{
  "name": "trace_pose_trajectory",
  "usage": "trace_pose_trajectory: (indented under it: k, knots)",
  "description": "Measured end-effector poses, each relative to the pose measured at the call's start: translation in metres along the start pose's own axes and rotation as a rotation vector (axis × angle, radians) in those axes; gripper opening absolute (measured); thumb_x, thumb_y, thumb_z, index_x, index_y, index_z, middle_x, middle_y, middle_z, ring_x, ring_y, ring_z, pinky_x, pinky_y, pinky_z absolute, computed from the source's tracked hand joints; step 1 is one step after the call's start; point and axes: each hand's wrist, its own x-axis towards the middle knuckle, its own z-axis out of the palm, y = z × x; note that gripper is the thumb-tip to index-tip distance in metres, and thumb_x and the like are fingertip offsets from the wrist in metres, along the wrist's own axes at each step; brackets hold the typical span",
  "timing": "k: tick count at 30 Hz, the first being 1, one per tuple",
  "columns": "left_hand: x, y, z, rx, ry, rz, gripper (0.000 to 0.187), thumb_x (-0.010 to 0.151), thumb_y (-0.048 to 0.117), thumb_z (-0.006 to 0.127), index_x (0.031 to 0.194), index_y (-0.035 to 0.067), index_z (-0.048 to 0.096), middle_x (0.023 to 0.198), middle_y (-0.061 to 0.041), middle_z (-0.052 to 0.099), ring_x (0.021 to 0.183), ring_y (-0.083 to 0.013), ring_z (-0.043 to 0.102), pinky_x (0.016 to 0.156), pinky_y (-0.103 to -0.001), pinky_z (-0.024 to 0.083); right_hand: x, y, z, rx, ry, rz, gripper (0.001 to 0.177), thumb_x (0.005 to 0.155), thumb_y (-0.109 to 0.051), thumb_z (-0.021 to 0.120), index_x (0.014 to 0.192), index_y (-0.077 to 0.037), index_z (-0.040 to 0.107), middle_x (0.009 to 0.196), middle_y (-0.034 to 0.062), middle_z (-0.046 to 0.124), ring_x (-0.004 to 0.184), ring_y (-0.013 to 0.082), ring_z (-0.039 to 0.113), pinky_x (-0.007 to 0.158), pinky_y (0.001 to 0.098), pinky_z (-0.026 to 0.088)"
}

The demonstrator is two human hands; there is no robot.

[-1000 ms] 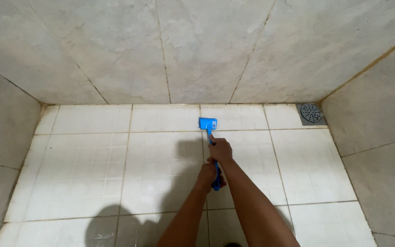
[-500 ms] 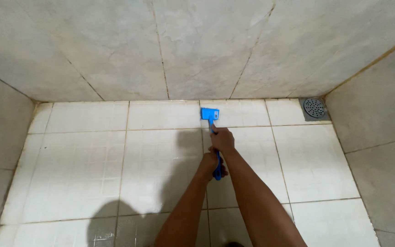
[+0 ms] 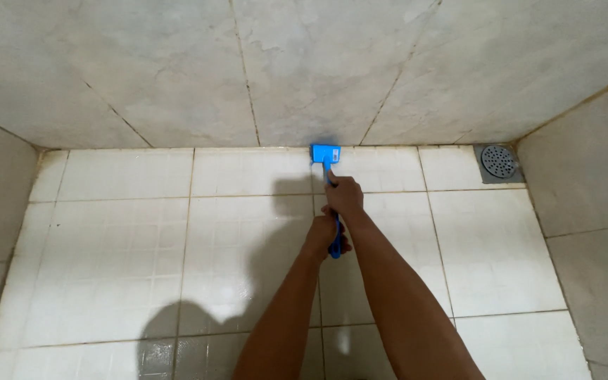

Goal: The person uses a blue scrubbing brush to clean the grout lines between white floor tiles in a shower. They scrub the corner and along the base of the wall, moving systematically along the grout lines.

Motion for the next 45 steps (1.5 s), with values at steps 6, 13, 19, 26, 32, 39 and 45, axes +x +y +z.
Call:
trace_pose_trajectory:
  k: [6,13,19,26,32,39,45]
  knots:
    - [0.011,0.0,-0.004,-0.012,-0.049,0.01,0.066,0.106,0.058,0.037,0.088,-0.004,0.053,0.07,-0.018,0.059,0.048,-0.0301,0.064,0.041,-0.044,0.054,0.011,0.001,0.0,0.006,-0.009,-0.005,0.036,0.09,-0.036,0.072,0.125,-0.027,0.075,0.107,0.0108,0.077,0.1,0.0318,0.073,0.088,0.0426,0.058]
    - [0.017,-0.002,-0.002,0.033,-0.017,0.008,0.059,0.107,0.051,0.037,0.089,-0.003,0.053,0.07,-0.017,0.059,0.047,-0.0313,0.064,0.039,-0.045,0.052,-0.004,-0.008,-0.01,0.112,-0.039,0.029,0.039,0.092,-0.031,0.069,0.131,-0.024,0.072,0.1,0.0125,0.079,0.085,0.0292,0.078,0.08,0.04,0.06]
    - [0.008,0.003,-0.016,0.057,0.015,-0.01,0.066,0.107,0.056,0.034,0.087,-0.004,0.056,0.066,-0.016,0.06,0.047,-0.0307,0.064,0.04,-0.044,0.052,-0.012,-0.017,-0.003,0.351,-0.039,0.034,0.044,0.091,-0.028,0.068,0.134,-0.02,0.067,0.099,0.012,0.078,0.075,0.027,0.079,0.073,0.0387,0.061]
    - [0.008,0.002,-0.028,-0.002,-0.015,0.034,0.068,0.106,0.056,0.038,0.082,-0.005,0.055,0.063,-0.019,0.06,0.046,-0.0332,0.065,0.04,-0.045,0.052,-0.008,-0.019,0.005,0.118,-0.015,-0.044,0.043,0.094,-0.032,0.066,0.136,-0.021,0.07,0.091,0.0156,0.079,0.077,0.0261,0.078,0.077,0.037,0.059]
    - [0.004,0.004,-0.027,0.105,0.036,0.034,0.07,0.107,0.056,0.033,0.077,-0.003,0.056,0.06,-0.019,0.062,0.045,-0.0321,0.066,0.04,-0.044,0.052,0.008,-0.007,0.012,0.088,-0.076,-0.047,0.046,0.094,-0.033,0.068,0.14,-0.024,0.064,0.103,0.0137,0.078,0.085,0.0267,0.077,0.077,0.0379,0.059]
    - [-0.015,0.015,-0.042,0.156,0.062,0.062,0.071,0.109,0.054,0.029,0.074,-0.001,0.059,0.06,-0.017,0.065,0.046,-0.0283,0.067,0.043,-0.041,0.053,0.007,-0.021,0.026,0.086,-0.116,-0.071,0.044,0.096,-0.033,0.067,0.138,-0.022,0.066,0.107,0.0132,0.078,0.087,0.027,0.078,0.081,0.0366,0.059]
    - [-0.016,0.015,-0.061,0.217,0.086,0.114,0.071,0.109,0.051,0.028,0.076,-0.002,0.061,0.063,-0.018,0.067,0.048,-0.0284,0.069,0.045,-0.041,0.056,-0.014,-0.061,0.021,0.169,-0.201,-0.005,0.042,0.097,-0.032,0.065,0.135,-0.014,0.067,0.1,0.0139,0.08,0.076,0.0265,0.08,0.078,0.0358,0.062]
